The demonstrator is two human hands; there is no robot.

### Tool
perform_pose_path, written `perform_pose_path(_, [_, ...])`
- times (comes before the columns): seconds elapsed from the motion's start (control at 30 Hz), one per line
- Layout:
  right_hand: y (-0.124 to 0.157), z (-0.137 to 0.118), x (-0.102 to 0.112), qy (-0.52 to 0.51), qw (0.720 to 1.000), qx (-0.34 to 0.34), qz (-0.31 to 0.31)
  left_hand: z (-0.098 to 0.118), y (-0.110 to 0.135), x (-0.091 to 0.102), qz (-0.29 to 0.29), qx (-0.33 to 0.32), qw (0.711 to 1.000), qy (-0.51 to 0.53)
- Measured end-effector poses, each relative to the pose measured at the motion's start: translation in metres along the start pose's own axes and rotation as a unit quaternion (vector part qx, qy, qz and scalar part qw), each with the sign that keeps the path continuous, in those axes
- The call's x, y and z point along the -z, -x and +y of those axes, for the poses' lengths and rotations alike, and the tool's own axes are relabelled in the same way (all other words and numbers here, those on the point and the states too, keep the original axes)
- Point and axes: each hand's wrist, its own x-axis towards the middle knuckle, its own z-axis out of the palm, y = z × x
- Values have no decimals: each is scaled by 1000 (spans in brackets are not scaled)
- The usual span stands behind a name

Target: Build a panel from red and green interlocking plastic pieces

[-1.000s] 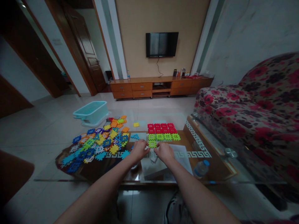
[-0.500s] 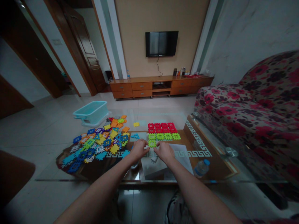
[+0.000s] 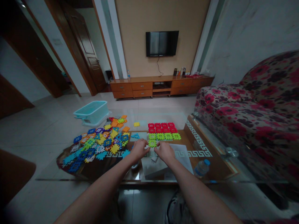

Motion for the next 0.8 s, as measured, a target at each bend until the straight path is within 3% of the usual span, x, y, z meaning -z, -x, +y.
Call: perform_pose_path(0.8, [-5,6,-6,-18,1000,21,7,-3,-2,-4,9,-5,1000,-2])
